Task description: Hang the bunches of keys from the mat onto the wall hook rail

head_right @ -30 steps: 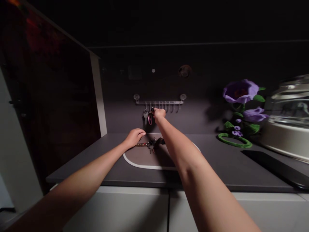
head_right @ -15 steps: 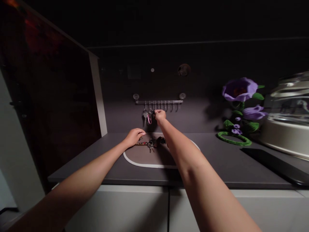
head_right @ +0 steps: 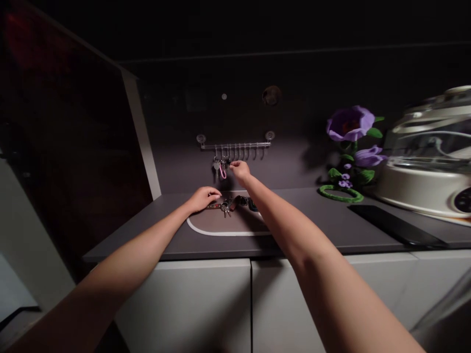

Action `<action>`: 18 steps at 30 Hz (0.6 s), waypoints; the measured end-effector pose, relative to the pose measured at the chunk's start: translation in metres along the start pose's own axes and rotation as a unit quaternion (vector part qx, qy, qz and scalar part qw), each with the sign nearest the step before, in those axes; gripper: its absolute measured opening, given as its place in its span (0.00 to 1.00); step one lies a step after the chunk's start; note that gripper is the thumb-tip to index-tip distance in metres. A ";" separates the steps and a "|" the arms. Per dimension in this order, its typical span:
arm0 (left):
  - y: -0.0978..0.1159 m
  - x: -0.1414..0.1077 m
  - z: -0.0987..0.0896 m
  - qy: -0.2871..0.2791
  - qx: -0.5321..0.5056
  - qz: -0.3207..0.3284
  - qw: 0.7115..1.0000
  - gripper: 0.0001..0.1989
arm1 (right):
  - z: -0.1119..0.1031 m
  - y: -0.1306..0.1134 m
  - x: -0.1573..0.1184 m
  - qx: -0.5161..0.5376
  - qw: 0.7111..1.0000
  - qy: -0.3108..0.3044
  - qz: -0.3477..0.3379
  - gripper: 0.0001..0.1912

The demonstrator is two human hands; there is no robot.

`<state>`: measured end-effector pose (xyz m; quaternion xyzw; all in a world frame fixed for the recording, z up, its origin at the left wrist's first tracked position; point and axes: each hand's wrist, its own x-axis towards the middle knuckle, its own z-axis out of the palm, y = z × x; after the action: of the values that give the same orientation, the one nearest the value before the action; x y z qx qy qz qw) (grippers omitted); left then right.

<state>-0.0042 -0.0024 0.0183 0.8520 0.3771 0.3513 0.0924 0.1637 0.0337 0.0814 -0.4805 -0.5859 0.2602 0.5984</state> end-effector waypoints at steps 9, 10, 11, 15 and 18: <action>0.003 -0.003 0.004 -0.044 -0.013 0.019 0.999 0.11 | -0.020 0.021 -0.061 -0.235 0.961 -0.089 -0.117 0.09; 0.003 -0.004 0.005 -0.046 -0.012 0.022 0.999 0.11 | -0.022 0.024 -0.067 -0.259 0.952 -0.097 -0.132 0.09; 0.003 -0.004 0.005 -0.049 -0.010 0.024 0.998 0.12 | -0.024 0.026 -0.071 -0.282 0.943 -0.104 -0.145 0.09; 0.002 -0.005 0.008 -0.048 0.017 0.029 0.998 0.12 | -0.028 0.034 -0.080 -0.360 0.906 -0.142 -0.172 0.11; 0.001 -0.004 0.011 -0.053 0.036 0.036 0.997 0.11 | -0.026 0.037 -0.079 -0.393 0.887 -0.166 -0.177 0.12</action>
<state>0.0016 -0.0043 0.0085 0.8852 0.3530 0.2950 0.0690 0.1836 -0.0278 0.0172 -0.5144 -0.8062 -0.0254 0.2912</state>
